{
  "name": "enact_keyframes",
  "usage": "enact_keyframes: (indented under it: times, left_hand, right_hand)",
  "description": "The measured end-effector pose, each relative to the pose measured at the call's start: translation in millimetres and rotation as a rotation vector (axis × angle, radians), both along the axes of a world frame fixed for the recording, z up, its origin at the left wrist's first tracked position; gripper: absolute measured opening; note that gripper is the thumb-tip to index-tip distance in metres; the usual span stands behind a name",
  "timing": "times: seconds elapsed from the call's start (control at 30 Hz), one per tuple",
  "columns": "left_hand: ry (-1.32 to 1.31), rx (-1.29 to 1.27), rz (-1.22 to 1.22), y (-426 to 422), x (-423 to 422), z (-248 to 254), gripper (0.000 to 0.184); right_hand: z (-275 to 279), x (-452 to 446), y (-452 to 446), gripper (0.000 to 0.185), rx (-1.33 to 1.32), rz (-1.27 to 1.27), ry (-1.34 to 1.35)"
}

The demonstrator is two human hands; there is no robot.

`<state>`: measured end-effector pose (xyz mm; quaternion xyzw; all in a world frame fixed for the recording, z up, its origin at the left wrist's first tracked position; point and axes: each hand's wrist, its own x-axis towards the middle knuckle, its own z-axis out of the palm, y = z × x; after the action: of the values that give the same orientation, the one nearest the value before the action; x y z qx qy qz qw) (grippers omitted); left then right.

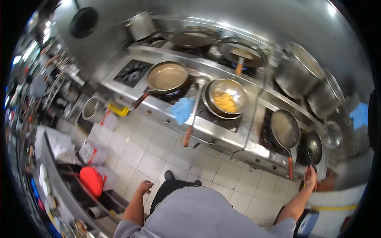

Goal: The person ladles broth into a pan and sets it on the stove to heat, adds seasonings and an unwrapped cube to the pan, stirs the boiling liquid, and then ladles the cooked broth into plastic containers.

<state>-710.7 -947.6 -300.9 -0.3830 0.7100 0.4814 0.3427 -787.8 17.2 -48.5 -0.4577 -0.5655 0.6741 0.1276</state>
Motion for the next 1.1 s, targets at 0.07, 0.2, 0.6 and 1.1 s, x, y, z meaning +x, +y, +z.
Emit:
enact_keyframes:
  times: [0.07, 0.2, 0.6, 1.1]
  left_hand:
    - [-0.072, 0.026, 0.027, 4.2, -2.6, 19.5, 0.054]
    - [-0.272, 0.158, -0.112, 17.4, -10.4, 68.2, 0.066]
    - [-0.151, 0.312, -0.31, -39.6, -60.5, 61.5, 0.065]
    - [0.02, 0.413, -0.171, -233.9, -112.6, 47.4, 0.056]
  right_hand:
    - [-24.8, 3.7, 22.5, 0.017, 0.084, 0.023, -0.004]
    - [-18.9, -9.3, 8.4, 0.016, 0.304, 0.103, -0.064]
    - [-16.4, -130.1, -501.3, 0.065, 0.031, 1.292, -0.002]
    - [-173.8, -247.0, -720.3, 0.025, 0.796, 0.559, -0.038]
